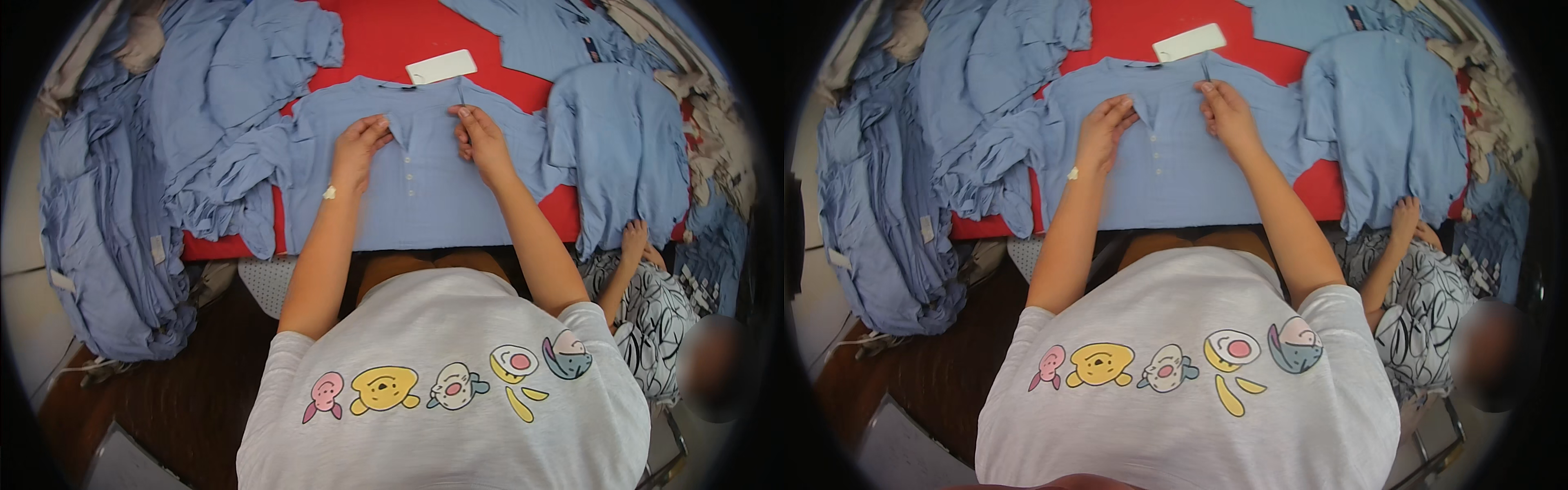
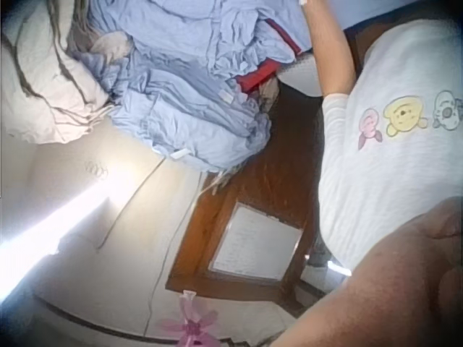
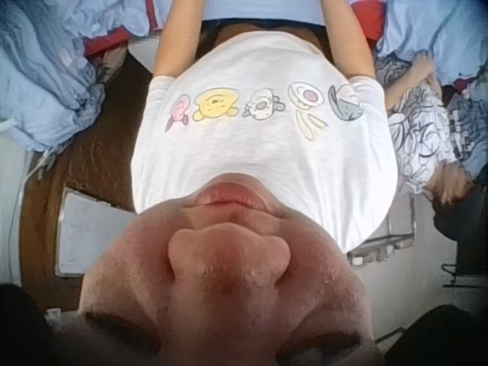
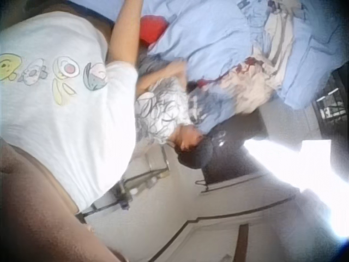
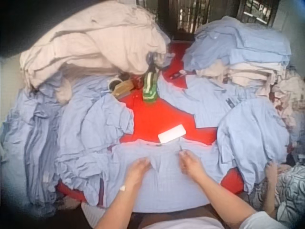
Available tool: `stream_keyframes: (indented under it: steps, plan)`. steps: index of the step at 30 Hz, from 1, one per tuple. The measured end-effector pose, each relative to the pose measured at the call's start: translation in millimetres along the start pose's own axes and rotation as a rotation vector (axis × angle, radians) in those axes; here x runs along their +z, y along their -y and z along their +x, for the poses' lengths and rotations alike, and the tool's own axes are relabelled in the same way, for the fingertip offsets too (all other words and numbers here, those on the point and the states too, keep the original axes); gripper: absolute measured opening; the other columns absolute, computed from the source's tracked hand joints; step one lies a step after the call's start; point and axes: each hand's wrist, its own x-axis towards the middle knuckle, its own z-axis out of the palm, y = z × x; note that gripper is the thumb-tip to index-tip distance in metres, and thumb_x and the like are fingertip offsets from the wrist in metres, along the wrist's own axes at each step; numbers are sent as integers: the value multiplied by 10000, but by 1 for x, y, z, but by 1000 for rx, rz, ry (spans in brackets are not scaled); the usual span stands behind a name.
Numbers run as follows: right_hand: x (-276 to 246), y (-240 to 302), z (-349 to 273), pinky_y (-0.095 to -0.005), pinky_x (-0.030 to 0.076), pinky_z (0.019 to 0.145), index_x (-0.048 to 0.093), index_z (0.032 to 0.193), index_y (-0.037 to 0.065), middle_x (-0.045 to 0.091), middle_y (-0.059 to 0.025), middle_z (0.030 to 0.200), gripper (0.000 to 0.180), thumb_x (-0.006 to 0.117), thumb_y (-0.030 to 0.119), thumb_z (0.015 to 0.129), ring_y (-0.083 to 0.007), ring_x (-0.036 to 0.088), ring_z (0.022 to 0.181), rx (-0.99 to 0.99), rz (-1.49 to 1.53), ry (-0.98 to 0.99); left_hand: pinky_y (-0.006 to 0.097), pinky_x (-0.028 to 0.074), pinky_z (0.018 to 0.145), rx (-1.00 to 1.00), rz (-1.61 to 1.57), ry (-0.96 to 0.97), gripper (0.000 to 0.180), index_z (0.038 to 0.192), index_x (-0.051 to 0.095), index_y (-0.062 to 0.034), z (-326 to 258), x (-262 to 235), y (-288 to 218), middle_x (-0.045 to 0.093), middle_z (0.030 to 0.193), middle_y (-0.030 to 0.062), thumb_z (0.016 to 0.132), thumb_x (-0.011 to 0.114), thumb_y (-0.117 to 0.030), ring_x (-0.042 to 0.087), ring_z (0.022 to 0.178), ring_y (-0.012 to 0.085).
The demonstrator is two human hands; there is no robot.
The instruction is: The person uses small scissors to cut tags and threads from light blue shirts laid out on a red table. They handle each shirt one at a time, smoothing the fabric and trimming loose ends before moving to the next item.
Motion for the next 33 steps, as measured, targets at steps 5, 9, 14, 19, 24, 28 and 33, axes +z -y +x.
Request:
stream_keyframes:
  steps: [5, 9, 14, 19, 24, 28, 33]
  plan:
    - [-79, -19, -31, -223, 402, 592, 620, 1301, 23, 586, 5, 835, 341, 569, 281, 1084, -62, 450, 621, -190, -204, -132, 345, 482, 1085, 152, 286, -31, 311, 1266, 665, -2, -21, 27, -1, 677, 1298, 89, 993, 701, -148, 615, 1236, 190]
    - [-162, -29, -67, -250, 438, 620, 587, 1413, 52, 614, 10, 791, 428, 624, 255, 1037, -75, 501, 661, -241, -647, -315, 383, 442, 1129, 561, 924, 28, 339, 1293, 669, -47, -38, 59, 6, 667, 1355, 78, 961, 703, -106, 565, 1337, 266]
    - [-221, -28, -66, -445, 531, 881, 458, 1527, 47, 740, -234, 992, 589, 524, 373, 1041, -400, 715, 947, -46, -981, -652, 533, 240, 1245, 717, 1468, 291, 672, 1524, 496, -106, -37, 89, 49, 400, 1632, 114, 939, 734, -336, 309, 1534, 355]
    - [-194, -9, -75, -387, 535, 818, 566, 1392, 2, 722, -178, 982, 397, 549, 138, 1019, -314, 703, 912, -262, -547, -787, 651, 25, 1251, 587, 1740, 265, 1052, 1672, 229, -149, -35, 102, 72, 69, 1763, 108, 872, 698, -647, 1, 1618, 368]
    - [-110, -49, -71, -390, 515, 1006, 591, 1399, 26, 652, -183, 1307, 486, 550, -71, 924, -319, 648, 1184, -691, -572, -331, 663, -24, 1241, 471, 1773, 230, 1228, 1688, 155, -163, -34, 115, 80, 24, 1766, 112, 770, 742, -729, -65, 1610, 405]
    - [-91, -79, -63, -429, 343, 1231, 471, 1542, 60, 456, -170, 1599, 644, 580, -23, 912, -311, 415, 1499, -792, -960, 45, 660, -5, 1242, 426, 1847, 259, 1352, 1694, 104, -177, -31, 109, 80, -16, 1767, 105, 688, 775, -782, -85, 1605, 421]
    - [-165, -76, -57, -452, 236, 1283, 372, 1606, 73, 350, -148, 1672, 623, 545, 58, 1008, -305, 316, 1554, -673, -1109, -194, 639, -27, 1251, 367, 1907, 234, 1427, 1697, 72, -190, -39, 113, 72, -56, 1766, 96, 633, 761, -845, -125, 1602, 407]
